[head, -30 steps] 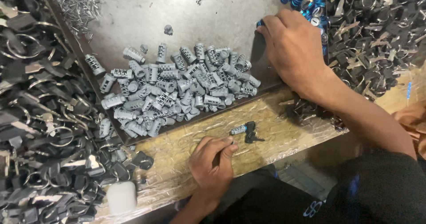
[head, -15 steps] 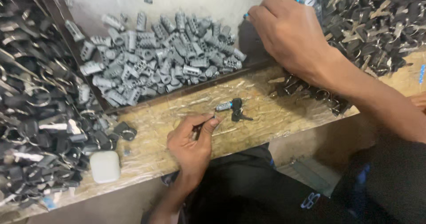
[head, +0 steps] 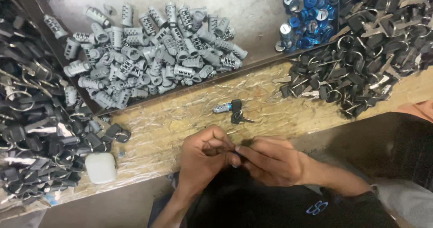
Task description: The person sits at a workbench assembling plastic key heads onto key blanks. They pick a gray plastic key head from a tray, insert a metal key blank into it, press a blue cap piece onto the head, and place the finished key onto a pile, repeating this cycle.
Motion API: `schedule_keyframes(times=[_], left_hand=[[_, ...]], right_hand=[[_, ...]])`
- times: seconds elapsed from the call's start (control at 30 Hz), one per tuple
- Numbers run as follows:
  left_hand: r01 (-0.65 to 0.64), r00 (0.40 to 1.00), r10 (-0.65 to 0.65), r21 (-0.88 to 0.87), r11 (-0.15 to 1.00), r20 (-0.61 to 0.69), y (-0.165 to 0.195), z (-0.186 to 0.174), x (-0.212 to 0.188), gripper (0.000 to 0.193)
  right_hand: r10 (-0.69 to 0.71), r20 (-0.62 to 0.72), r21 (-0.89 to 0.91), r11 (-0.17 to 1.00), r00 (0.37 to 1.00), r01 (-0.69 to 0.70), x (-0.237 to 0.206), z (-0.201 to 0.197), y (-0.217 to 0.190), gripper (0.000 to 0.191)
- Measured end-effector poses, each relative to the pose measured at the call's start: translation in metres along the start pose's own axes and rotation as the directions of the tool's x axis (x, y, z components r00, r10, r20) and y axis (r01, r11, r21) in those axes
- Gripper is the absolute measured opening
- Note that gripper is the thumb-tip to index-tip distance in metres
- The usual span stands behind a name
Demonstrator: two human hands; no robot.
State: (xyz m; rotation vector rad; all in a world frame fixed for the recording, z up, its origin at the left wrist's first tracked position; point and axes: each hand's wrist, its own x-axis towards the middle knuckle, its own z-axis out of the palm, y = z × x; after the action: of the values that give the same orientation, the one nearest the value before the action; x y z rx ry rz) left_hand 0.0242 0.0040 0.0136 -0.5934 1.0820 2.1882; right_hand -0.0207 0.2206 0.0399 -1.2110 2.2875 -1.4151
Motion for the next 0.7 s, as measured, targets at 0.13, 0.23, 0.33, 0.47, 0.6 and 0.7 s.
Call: schedule_keyframes(times=[0.13, 0.23, 0.33, 0.47, 0.6, 0.7], left_hand=[[0.005, 1.000, -0.009, 0.155, 0.988, 0.027, -0.016, -0.006, 0.006, 0.022], [-0.139, 0.987, 0.116, 0.229, 0.964, 0.110, -0.011, 0.009, 0.005, 0.014], [-0.336, 0.936, 0.340, 0.054, 0.940, -0.093, -0.011, 0.037, 0.000, 0.012], [-0.471, 0.783, 0.564, 0.342, 0.813, -0.264, -0.024, 0.036, -0.004, 0.012], [-0.484, 0.639, 0.744, 0.650, 0.585, -0.194, -0.028, -0.006, -0.010, 0.008], [-0.503, 0.682, 0.704, 0.570, 0.649, -0.199, -0.019, -0.021, -0.011, 0.017]], right_hand=[[-0.017, -0.122, -0.136, 0.991, 0.992, 0.000, -0.012, 0.022, 0.000, 0.034], [-0.314, -0.366, -0.381, 0.909, 0.876, 0.167, -0.012, 0.043, 0.015, 0.023], [-0.410, -0.286, -0.415, 0.868, 0.866, 0.273, -0.004, 0.038, 0.023, 0.023], [-0.164, -0.027, -0.247, 0.957, 0.986, 0.152, 0.011, 0.000, 0.005, 0.032], [0.107, -0.043, -0.532, 0.839, 0.993, -0.113, 0.033, -0.003, -0.015, 0.038], [0.269, -0.084, -0.660, 0.706, 0.959, -0.256, 0.044, 0.022, -0.013, 0.050]])
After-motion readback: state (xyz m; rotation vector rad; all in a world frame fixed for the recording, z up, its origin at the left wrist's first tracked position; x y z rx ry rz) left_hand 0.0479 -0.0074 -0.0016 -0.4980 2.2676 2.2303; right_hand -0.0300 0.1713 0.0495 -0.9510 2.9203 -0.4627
